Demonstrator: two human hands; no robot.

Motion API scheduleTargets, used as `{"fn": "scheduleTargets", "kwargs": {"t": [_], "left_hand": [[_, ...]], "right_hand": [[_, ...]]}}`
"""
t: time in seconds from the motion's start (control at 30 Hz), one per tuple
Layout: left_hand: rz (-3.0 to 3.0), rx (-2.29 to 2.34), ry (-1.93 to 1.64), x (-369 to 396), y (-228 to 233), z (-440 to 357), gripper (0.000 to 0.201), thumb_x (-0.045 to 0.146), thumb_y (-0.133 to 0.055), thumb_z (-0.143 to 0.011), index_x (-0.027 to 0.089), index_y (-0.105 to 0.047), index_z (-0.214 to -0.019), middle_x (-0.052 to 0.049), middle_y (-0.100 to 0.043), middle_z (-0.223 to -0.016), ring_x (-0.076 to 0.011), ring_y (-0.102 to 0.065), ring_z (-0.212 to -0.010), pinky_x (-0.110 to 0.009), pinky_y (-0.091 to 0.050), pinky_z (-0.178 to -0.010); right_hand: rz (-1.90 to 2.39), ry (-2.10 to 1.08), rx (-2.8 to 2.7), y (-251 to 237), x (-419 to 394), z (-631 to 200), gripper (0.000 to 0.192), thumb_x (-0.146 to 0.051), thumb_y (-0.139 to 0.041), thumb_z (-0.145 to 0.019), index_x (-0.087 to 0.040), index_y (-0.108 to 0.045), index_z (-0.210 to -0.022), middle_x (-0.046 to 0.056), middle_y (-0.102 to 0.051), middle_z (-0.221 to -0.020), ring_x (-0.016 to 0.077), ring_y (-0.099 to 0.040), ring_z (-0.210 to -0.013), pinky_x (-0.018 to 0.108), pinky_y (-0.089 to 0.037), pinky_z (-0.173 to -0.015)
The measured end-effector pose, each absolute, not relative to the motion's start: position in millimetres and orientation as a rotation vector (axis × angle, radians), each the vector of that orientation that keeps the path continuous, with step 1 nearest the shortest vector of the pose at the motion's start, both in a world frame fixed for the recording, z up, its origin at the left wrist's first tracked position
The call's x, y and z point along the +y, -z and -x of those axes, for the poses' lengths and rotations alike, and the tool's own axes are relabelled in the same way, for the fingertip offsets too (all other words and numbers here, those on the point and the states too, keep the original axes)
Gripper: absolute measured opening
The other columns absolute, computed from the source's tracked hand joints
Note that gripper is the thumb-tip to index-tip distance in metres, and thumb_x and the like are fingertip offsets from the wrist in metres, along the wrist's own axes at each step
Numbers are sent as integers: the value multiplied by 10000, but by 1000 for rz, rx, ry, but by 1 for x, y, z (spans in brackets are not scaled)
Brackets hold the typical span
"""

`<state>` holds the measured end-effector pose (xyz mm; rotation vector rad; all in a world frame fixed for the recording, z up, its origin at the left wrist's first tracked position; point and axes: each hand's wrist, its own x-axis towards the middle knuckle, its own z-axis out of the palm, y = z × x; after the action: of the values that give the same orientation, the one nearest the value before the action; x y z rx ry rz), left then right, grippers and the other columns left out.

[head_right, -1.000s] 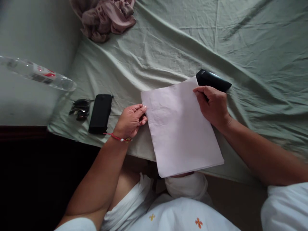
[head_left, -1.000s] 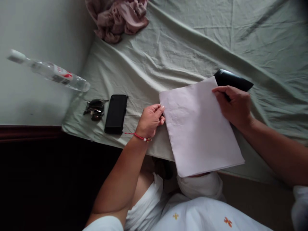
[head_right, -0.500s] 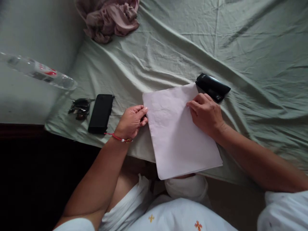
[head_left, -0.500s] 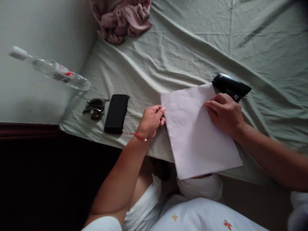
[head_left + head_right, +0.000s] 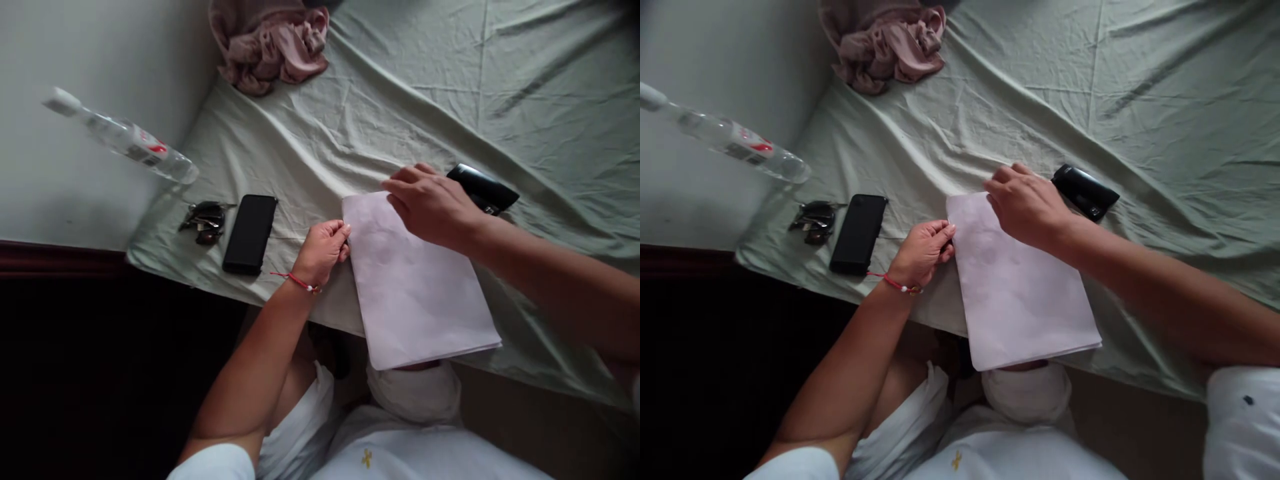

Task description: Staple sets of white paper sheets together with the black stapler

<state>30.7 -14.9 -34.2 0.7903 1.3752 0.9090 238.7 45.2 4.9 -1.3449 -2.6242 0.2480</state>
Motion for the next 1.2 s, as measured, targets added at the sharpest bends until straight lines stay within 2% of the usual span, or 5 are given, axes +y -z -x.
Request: {"fn": "scheduleTargets", "kwargs": {"t": [0.1, 0.2, 0.53, 0.87, 1.2], "left_hand": [[-788, 1356, -918, -15, 36, -31, 266, 146, -633, -951, 137, -597, -688, 70, -484, -542, -17, -376, -379, -161, -240, -379], [-782, 1347, -922, -15, 35, -32, 270, 123, -605, -961, 138, -598, -691, 68, -483, -536, -20, -368, -380, -164, -237, -380], [-785, 1346, -927, -17, 34, -33, 329, 165, -608, -989, 148, -567, -663, 71, -435, -504, -25, -346, -388, -162, -224, -390], [-804, 1353, -936, -17, 37, -32, 321, 132, -590, -973, 159, -551, -655, 66, -434, -525, -39, -356, -408, -178, -228, -395], [-705, 1440, -1013, -16, 39, -35, 283, 154, -683, -891, 160, -548, -643, 89, -402, -530, -33, -321, -421, -167, -240, -396]], "right_hand": [[1262, -280, -2638, 11, 61, -213, 359, -276, -411, -1043, -188, -690, -1252, 121, -636, -1394, 298, -527, -1210, 425, -437, -957], [1264, -356, -2656, 24, 66, -199, 347, -261, -393, -1047, -183, -691, -1208, 119, -644, -1370, 316, -493, -1244, 441, -414, -990], [1303, -434, -2706, 28, 54, -194, 364, -252, -363, -1061, -159, -710, -1117, 151, -668, -1293, 319, -494, -1213, 423, -389, -965], [1373, -585, -2548, 27, 62, -184, 407, -306, -366, -1077, -165, -746, -1037, 115, -724, -1097, 243, -557, -981, 391, -393, -1001], [1380, -541, -2473, 30, 53, -172, 334, -264, -439, -1037, -190, -756, -961, 118, -732, -1058, 271, -555, -1027, 393, -421, -910]]}}
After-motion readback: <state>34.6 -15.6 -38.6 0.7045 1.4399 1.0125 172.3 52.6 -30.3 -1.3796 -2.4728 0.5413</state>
